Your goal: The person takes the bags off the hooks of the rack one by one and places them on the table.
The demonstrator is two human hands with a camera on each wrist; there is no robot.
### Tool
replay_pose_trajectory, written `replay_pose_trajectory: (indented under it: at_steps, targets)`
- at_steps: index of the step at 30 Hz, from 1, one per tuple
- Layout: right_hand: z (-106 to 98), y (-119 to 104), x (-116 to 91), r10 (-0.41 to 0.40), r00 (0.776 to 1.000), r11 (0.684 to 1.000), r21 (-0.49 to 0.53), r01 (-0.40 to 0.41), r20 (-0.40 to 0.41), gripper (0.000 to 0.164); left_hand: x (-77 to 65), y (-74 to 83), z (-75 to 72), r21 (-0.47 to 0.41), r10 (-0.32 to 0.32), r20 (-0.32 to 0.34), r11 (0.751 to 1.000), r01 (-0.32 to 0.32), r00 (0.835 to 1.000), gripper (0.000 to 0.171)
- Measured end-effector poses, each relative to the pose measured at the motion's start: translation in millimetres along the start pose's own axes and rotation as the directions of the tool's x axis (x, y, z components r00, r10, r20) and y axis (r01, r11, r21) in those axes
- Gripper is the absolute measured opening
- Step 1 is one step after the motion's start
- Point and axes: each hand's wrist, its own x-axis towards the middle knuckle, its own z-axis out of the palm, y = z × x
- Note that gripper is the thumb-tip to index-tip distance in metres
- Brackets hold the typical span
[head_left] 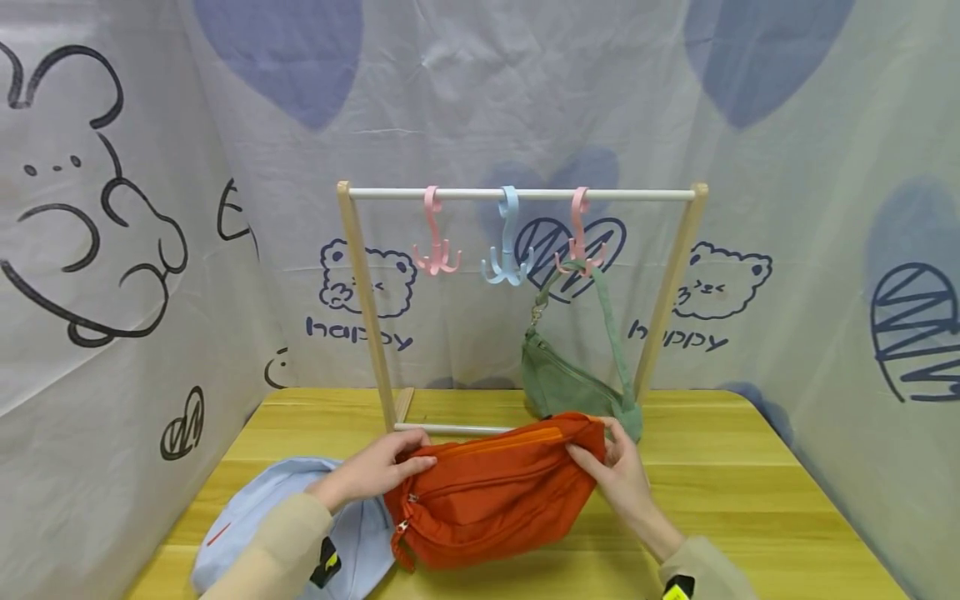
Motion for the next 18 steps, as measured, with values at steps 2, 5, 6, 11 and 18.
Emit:
replay_pose_trajectory:
  at_steps: [2,5,6,11,18]
  targets:
    - [-1,2,-3,0.043,0.999,0.999,0.003,-0.042,-0.025,0.037,1.1,0.0,1.8,0.011,-0.009,0.016,1.000,0.009,1.000,0.019]
    - [-1,3,-9,0.133,0.989,0.991,-0.006,-0.134,-0.064,0.043,2.9,-0.3,5.5,0.042,-0.022,0.037,0.999,0.021,0.999,0.020]
    - [-1,4,-11,0.168,0.983,0.986,-0.008,-0.169,-0.074,0.045,3.6,-0.4,6.9,0.049,-0.027,0.045,0.998,0.025,0.999,0.020]
    - [-5,9,-22,0.328,0.941,0.944,-0.003,-0.329,-0.082,0.050,7.3,-1.3,14.1,0.109,-0.019,0.090,0.994,0.009,0.996,0.020]
    - [-12,22,-34,0.457,0.889,0.888,0.069,-0.455,-0.026,0.058,10.9,0.0,24.5,0.190,-0.065,0.145,0.981,0.037,0.987,0.014]
